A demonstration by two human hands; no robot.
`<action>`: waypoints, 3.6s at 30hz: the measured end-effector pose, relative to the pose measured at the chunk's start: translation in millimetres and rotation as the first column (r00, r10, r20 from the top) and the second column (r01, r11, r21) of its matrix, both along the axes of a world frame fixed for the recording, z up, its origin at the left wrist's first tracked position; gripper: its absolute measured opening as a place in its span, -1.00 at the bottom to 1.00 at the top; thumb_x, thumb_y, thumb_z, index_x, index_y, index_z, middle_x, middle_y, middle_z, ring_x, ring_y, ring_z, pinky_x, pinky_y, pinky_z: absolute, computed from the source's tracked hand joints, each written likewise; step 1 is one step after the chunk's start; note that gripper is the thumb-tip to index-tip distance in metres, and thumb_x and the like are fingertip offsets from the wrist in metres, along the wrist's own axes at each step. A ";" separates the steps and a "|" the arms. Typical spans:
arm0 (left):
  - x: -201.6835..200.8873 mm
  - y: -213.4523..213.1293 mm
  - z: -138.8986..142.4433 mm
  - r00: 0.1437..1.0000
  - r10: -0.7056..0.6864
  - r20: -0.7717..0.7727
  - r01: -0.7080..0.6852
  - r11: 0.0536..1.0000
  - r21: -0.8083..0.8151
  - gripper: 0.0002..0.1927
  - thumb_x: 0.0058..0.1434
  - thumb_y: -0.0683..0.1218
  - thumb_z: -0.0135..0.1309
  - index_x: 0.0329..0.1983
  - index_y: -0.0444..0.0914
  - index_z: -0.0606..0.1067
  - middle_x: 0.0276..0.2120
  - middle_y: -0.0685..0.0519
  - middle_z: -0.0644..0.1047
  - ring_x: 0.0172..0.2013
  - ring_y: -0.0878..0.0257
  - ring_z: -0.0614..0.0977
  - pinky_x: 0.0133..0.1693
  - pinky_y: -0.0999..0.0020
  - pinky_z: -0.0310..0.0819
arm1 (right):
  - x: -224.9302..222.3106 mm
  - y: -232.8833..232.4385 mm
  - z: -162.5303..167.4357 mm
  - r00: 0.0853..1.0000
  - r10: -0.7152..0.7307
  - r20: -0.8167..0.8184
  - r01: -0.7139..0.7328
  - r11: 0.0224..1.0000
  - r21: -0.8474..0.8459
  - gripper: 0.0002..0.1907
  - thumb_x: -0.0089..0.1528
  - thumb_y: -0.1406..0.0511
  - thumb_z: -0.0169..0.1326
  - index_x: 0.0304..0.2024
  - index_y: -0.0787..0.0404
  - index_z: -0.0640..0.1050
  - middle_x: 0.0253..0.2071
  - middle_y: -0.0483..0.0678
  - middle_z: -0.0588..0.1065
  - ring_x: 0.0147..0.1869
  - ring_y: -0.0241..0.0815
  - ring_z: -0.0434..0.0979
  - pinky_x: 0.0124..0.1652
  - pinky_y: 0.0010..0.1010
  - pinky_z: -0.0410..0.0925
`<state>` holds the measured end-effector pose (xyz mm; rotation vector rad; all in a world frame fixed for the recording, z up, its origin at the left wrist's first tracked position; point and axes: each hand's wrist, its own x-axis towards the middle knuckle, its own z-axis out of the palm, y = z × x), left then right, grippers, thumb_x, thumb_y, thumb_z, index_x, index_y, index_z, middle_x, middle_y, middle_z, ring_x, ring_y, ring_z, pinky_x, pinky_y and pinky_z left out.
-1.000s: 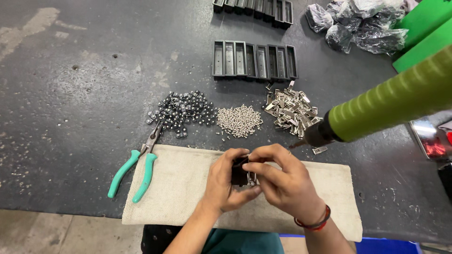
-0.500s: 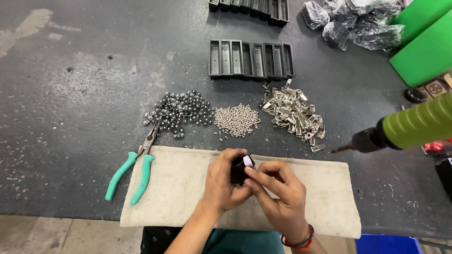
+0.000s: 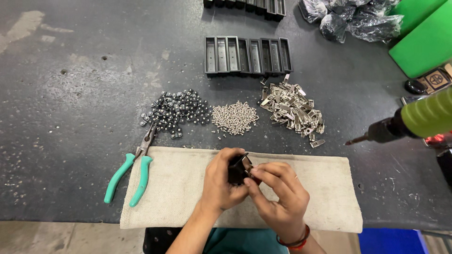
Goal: The person assembles small metal components into black plastic housings using a green electric screwdriver. They repeatedly pick up metal pieces, insert them into the housing, and tighten them with the screwdriver, then place the completed units into a blue bin.
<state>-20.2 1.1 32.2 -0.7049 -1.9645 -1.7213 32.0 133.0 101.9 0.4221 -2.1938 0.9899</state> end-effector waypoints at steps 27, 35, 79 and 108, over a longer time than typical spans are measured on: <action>-3.8 5.1 -6.7 0.998 0.050 -0.048 -0.051 0.998 -0.033 -0.32 -0.02 -0.09 0.37 0.16 -0.24 0.34 -0.21 -0.07 0.53 -0.24 -0.03 0.62 -0.20 0.16 0.53 | -0.8 10.6 4.9 0.996 0.060 0.073 -0.062 0.998 0.018 -0.68 0.07 0.45 0.35 -0.11 0.25 0.65 -0.18 -0.05 0.54 -0.09 -0.17 0.58 -0.13 -0.42 0.47; -3.4 4.1 -5.6 0.998 0.051 -0.038 -0.052 0.998 -0.030 -0.32 -0.04 -0.11 0.40 0.14 -0.22 0.35 -0.18 -0.07 0.55 -0.21 -0.02 0.64 -0.17 0.17 0.55 | -1.7 11.6 3.1 0.993 0.083 0.084 -0.082 0.997 -0.015 -0.65 0.09 0.44 0.35 -0.06 0.33 0.61 -0.17 -0.02 0.56 -0.12 -0.18 0.62 -0.14 -0.42 0.49; -8.4 16.6 8.3 0.970 0.115 -0.213 -0.122 0.992 -0.024 -0.32 0.20 -0.10 0.32 0.30 -0.28 0.24 -0.21 -0.10 0.55 -0.30 0.02 0.64 -0.25 0.20 0.56 | -12.3 12.0 26.0 0.987 0.014 0.161 -0.017 1.000 0.020 -0.71 -0.02 0.39 0.42 -0.24 0.21 0.65 -0.26 -0.10 0.58 -0.16 -0.16 0.56 -0.20 -0.41 0.43; -21.6 7.9 -0.1 0.977 0.002 -0.213 0.012 0.998 0.061 -0.45 0.25 0.01 0.31 0.15 -0.28 0.33 -0.35 -0.02 0.51 -0.41 0.17 0.58 -0.33 0.28 0.49 | -137.2 88.5 -45.6 0.727 0.033 0.686 -0.062 0.998 0.018 -0.82 0.20 0.24 0.27 -0.24 0.21 0.64 -0.40 -0.11 0.62 -0.37 -0.34 0.54 -0.33 -0.47 0.43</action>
